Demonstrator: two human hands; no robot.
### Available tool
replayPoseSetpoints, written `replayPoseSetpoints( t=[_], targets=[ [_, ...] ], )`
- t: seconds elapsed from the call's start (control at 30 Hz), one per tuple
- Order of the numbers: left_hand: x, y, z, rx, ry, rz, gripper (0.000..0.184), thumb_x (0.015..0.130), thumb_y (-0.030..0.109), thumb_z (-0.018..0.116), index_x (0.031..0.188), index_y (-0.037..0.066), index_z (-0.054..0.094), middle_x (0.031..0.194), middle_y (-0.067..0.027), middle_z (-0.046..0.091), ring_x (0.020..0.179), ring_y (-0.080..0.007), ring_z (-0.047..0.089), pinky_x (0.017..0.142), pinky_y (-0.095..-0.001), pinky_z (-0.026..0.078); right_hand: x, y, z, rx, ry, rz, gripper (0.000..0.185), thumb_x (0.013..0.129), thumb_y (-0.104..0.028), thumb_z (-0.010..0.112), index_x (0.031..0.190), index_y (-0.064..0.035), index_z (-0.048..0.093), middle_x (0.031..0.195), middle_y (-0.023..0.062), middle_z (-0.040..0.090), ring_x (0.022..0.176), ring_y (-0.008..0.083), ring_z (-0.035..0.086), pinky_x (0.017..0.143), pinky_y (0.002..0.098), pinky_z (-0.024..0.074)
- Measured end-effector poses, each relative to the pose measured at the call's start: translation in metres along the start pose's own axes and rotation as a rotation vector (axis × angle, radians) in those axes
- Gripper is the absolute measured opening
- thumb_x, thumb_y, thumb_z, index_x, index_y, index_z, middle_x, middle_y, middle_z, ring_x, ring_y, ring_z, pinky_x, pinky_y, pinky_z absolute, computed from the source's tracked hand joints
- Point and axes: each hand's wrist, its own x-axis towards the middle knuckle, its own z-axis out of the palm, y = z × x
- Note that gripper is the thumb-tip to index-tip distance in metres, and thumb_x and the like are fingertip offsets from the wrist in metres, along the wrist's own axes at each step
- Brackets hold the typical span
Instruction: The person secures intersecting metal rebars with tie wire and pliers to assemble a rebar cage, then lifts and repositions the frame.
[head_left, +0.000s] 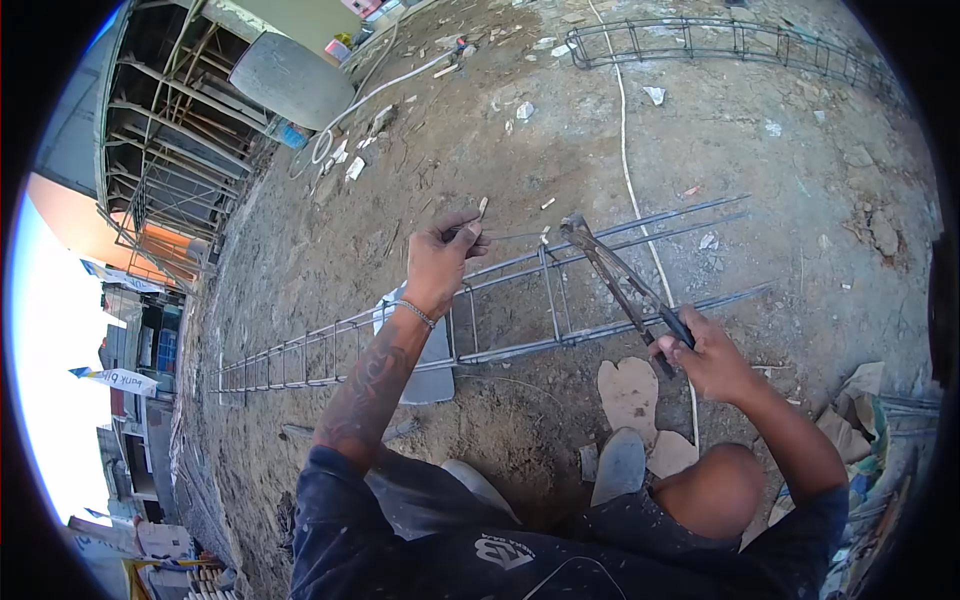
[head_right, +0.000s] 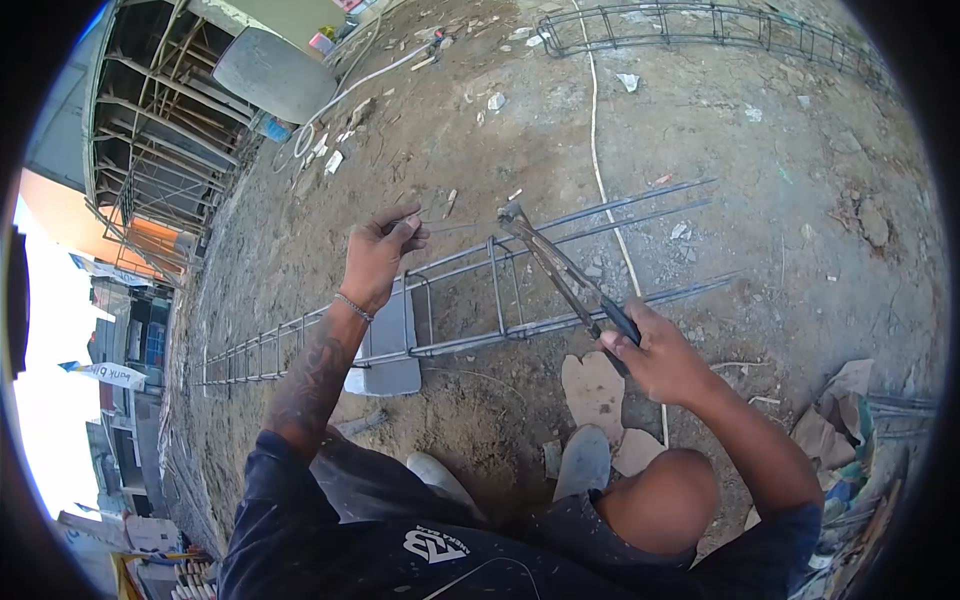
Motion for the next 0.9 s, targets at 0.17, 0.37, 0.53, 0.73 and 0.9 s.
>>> replayPoseSetpoints(
  t=[0.17,0.37,0.53,0.73,0.9],
  targets=[
    [0.007,0.026,0.002,0.000,0.053,0.053,0.025,0.084,0.006,0.056,0.104,-0.008,0.056,0.088,-0.0115,0.061,0.077,-0.0166,0.062,0.068,-0.0246,0.052,0.014,-0.003,0.002,-0.099,0.144,0.014,0.026,0.084,-0.022,0.057,0.083,0.0010,0.045,0.071,0.0151,0.048,0.065,0.0245,0.048,0.062,0.0355,0.0396],
    [0.005,0.035,-0.017,-0.070,0.135,0.080,0.026,0.085,0.007,0.055,0.107,-0.007,0.054,0.090,-0.0114,0.061,0.082,-0.0179,0.062,0.070,-0.0245,0.050,0.026,-0.031,-0.006,-0.622,0.172,0.123,0.032,0.082,-0.029,0.057,0.084,0.0025,0.051,0.079,0.0203,0.056,0.071,0.0337,0.056,0.063,0.0403,0.0434],
    [-0.027,0.039,-0.009,-0.320,-0.052,-0.002,0.027,0.086,0.008,0.055,0.110,-0.005,0.053,0.095,-0.0093,0.061,0.088,-0.0189,0.061,0.069,-0.0228,0.048,0.041,-0.072,-0.008,-0.732,0.398,-0.377,0.040,0.083,-0.033,0.057,0.093,0.0047,0.054,0.088,0.0180,0.059,0.071,0.0269,0.059,0.062,0.0367,0.0465],
    [-0.031,0.041,0.009,-0.427,-0.171,-0.023,0.022,0.085,0.009,0.056,0.106,0.001,0.057,0.090,-0.0066,0.061,0.086,-0.0182,0.062,0.064,-0.0226,0.047,0.092,-0.134,0.022,0.504,0.097,-0.317,0.029,0.091,-0.026,0.049,0.098,0.0023,0.054,0.088,0.0081,0.060,0.074,0.0122,0.059,0.061,0.0225,0.0460],
    [-0.010,0.029,-0.017,-0.304,-0.479,0.685,0.061,0.075,0.039,0.068,0.117,-0.001,0.048,0.110,-0.0125,0.053,0.104,-0.0222,0.053,0.086,-0.0323,0.042,0.092,-0.158,0.033,0.787,0.187,-0.183,0.026,0.090,-0.024,0.050,0.099,0.0006,0.052,0.088,0.0084,0.060,0.075,0.0120,0.059,0.062,0.0213,0.0478]
  ],
)
